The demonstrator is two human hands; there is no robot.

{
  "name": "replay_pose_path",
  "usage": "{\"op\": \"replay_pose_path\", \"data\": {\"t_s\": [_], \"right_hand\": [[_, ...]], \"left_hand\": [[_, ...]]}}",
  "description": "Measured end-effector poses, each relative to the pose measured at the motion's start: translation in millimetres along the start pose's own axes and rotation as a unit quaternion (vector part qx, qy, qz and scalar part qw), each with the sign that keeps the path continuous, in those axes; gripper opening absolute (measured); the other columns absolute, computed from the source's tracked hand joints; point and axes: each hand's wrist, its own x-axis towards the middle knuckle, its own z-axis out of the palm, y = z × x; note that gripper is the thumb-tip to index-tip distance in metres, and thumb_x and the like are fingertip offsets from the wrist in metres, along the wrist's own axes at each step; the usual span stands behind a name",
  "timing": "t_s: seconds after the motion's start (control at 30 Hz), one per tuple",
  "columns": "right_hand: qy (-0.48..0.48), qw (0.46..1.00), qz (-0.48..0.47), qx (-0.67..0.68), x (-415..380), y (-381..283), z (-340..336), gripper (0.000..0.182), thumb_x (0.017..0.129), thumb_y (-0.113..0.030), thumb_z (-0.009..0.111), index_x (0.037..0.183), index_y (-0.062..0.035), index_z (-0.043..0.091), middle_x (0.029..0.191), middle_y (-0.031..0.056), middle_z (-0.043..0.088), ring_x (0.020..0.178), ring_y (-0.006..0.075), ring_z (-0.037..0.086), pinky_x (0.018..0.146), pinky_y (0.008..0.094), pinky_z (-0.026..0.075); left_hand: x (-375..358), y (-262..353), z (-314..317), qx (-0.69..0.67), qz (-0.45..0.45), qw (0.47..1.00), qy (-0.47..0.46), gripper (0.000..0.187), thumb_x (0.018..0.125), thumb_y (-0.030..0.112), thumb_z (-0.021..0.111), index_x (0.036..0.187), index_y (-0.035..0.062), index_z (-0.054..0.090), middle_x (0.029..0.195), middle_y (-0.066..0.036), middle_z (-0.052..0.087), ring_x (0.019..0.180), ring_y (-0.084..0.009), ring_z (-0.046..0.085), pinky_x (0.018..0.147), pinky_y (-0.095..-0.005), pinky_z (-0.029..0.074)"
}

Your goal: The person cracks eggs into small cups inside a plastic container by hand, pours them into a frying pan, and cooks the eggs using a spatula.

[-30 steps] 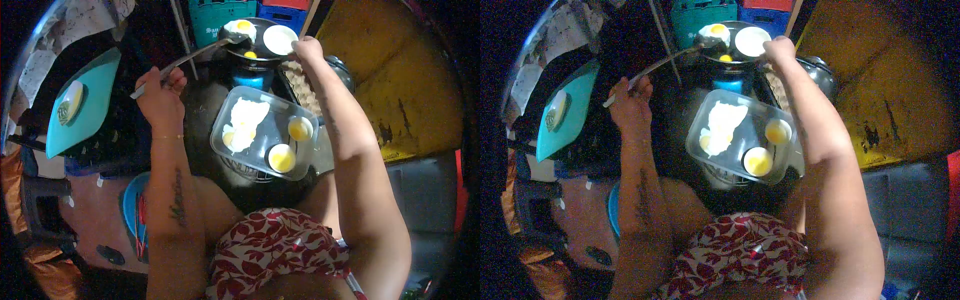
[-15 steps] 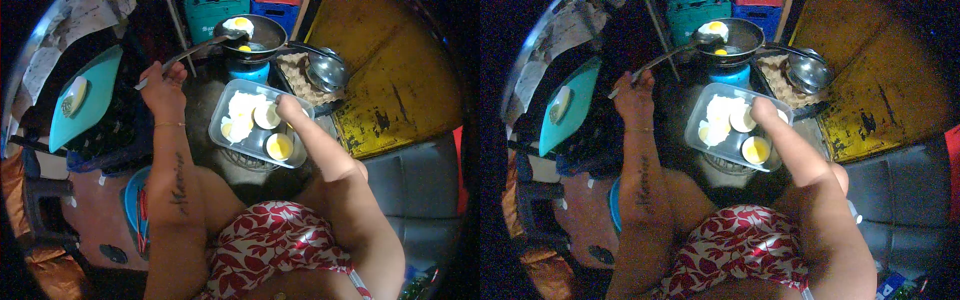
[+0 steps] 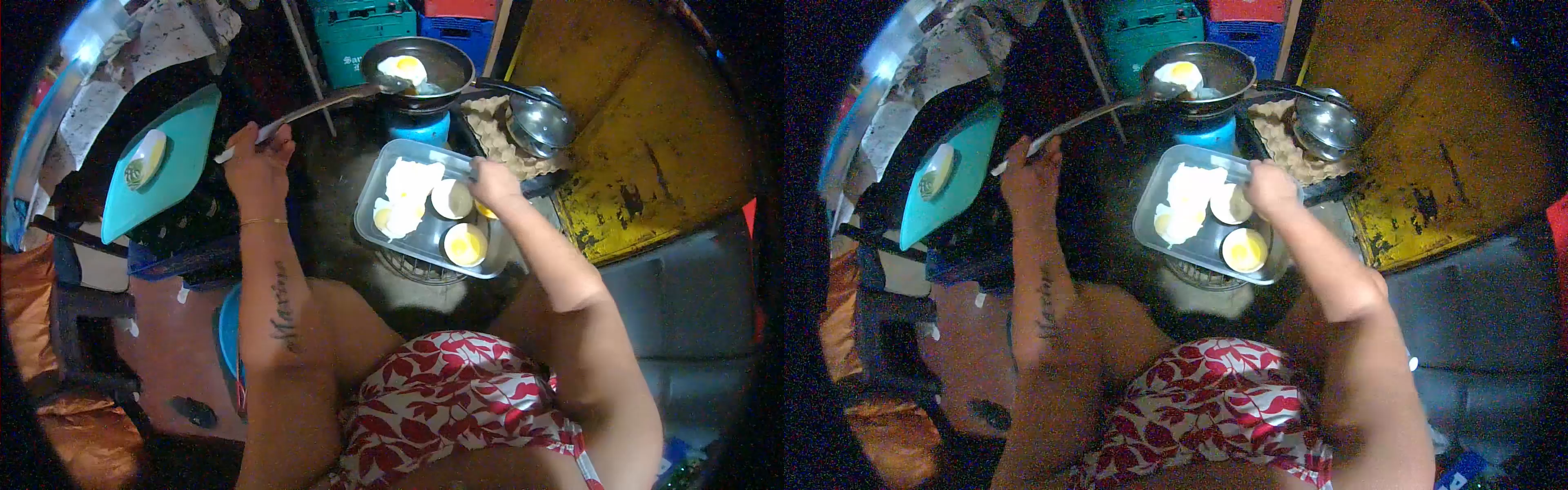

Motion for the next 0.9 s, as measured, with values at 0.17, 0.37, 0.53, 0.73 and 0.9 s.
{"op": "replay_pose_path", "data": {"t_s": [0.17,0.37,0.53,0.73,0.9], "right_hand": [[0.006,0.997,-0.058,0.044,-23.7,40.6,-19.6,0.040,0.079,-0.027,0.069,0.113,-0.0066,0.066,0.110,0.0192,0.067,0.102,0.0348,0.065,0.091,0.0431,0.051],[0.006,0.978,-0.032,0.204,-26.2,74.5,-15.9,0.040,0.078,-0.027,0.070,0.111,-0.0044,0.068,0.105,0.0193,0.069,0.101,0.0318,0.067,0.091,0.0386,0.050],[0.027,0.976,-0.007,0.215,-26.6,84.9,-14.4,0.038,0.078,-0.029,0.073,0.106,-0.0045,0.068,0.104,0.0203,0.069,0.099,0.0323,0.066,0.089,0.0385,0.050],[0.012,0.976,-0.006,0.218,-27.5,91.8,-12.9,0.038,0.078,-0.028,0.072,0.107,-0.0042,0.069,0.102,0.0193,0.069,0.096,0.0316,0.067,0.088,0.0377,0.050],[0.009,0.974,-0.021,0.224,-30.3,86.4,-13.7,0.038,0.077,-0.027,0.073,0.108,-0.0044,0.069,0.102,0.0178,0.070,0.097,0.0295,0.067,0.089,0.0376,0.050]], "left_hand": [[-2.7,36.2,-24.5,0.086,-0.038,0.995,-0.027,0.018,0.093,0.014,0.059,0.104,0.0034,0.050,0.085,-0.019,0.065,0.071,-0.0284,0.070,0.051,-0.0337,0.057],[-27.5,59.6,-44.9,0.143,-0.041,0.989,-0.019,0.014,0.093,0.014,0.057,0.102,0.0036,0.051,0.083,-0.021,0.066,0.067,-0.0258,0.069,0.050,-0.0320,0.055],[-50.7,59.0,-74.3,0.199,-0.082,0.976,-0.021,0.012,0.094,0.015,0.054,0.101,0.0052,0.051,0.081,-0.022,0.066,0.062,-0.0242,0.066,0.050,-0.0313,0.054],[-59.2,45.1,-105.7,0.214,-0.150,0.964,-0.053,0.009,0.093,0.014,0.054,0.099,0.0077,0.052,0.081,-0.023,0.067,0.059,-0.0230,0.065,0.050,-0.0311,0.054],[-61.1,27.5,-96.5,0.301,-0.172,0.934,-0.082,0.005,0.090,0.009,0.053,0.096,0.0070,0.052,0.080,-0.022,0.066,0.056,-0.0229,0.064,0.047,-0.0311,0.054]]}}
